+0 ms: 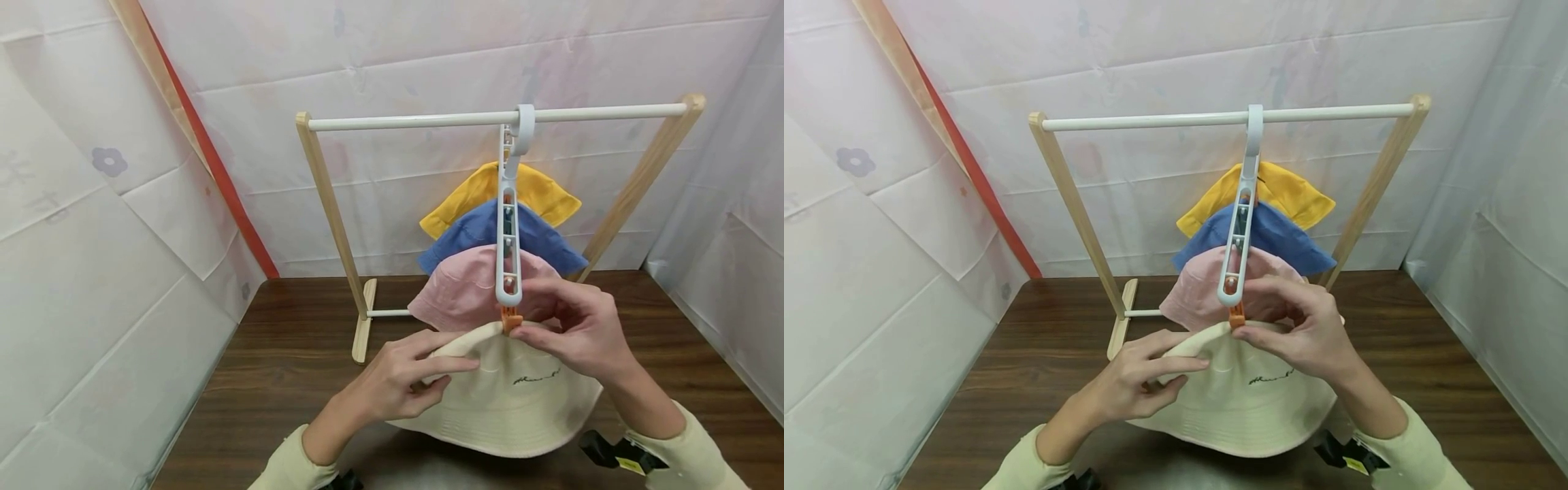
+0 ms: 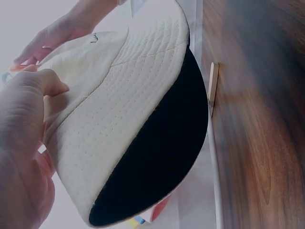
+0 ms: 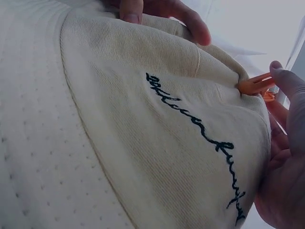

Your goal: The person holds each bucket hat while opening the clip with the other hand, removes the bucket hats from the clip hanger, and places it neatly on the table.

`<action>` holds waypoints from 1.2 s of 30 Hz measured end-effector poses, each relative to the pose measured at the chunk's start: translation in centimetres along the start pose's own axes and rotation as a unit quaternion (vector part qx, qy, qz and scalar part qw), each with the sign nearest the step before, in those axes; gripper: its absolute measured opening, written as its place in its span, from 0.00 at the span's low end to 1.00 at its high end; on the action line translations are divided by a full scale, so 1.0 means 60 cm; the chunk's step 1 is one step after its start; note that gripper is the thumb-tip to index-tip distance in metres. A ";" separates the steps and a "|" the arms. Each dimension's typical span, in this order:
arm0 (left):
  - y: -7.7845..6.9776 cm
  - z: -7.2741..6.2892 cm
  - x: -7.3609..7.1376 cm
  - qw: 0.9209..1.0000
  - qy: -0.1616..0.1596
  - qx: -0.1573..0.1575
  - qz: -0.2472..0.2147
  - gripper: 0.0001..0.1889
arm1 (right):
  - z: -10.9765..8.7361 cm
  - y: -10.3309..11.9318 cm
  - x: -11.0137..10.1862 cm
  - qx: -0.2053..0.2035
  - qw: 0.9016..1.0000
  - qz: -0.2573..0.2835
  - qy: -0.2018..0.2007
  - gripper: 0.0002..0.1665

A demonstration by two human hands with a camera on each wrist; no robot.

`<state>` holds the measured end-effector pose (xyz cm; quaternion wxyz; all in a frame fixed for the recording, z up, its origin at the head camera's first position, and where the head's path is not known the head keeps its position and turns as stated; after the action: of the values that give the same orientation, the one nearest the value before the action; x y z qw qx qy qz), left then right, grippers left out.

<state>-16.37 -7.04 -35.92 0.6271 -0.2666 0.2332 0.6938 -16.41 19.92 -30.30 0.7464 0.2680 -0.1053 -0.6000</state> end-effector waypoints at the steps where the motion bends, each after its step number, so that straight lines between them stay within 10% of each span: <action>1: 0.000 0.000 0.000 1.000 0.000 -0.001 0.001 0.29 | 0.000 0.000 0.000 0.003 1.000 -0.001 -0.001 0.25; 36: 0.001 0.000 0.002 0.999 -0.034 -0.014 0.017 0.32 | -0.001 0.004 0.015 0.043 0.998 -0.034 0.014 0.20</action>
<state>-16.44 -6.95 -35.99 0.6187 -0.2479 0.2068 0.7162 -15.96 19.14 -30.40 0.7149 0.3116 -0.1113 -0.6159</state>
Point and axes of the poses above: each hand's wrist, its own z-axis towards the middle knuckle, its own x-axis out of the palm, y = z × x, the point moved 3 cm from there along z, towards the middle knuckle
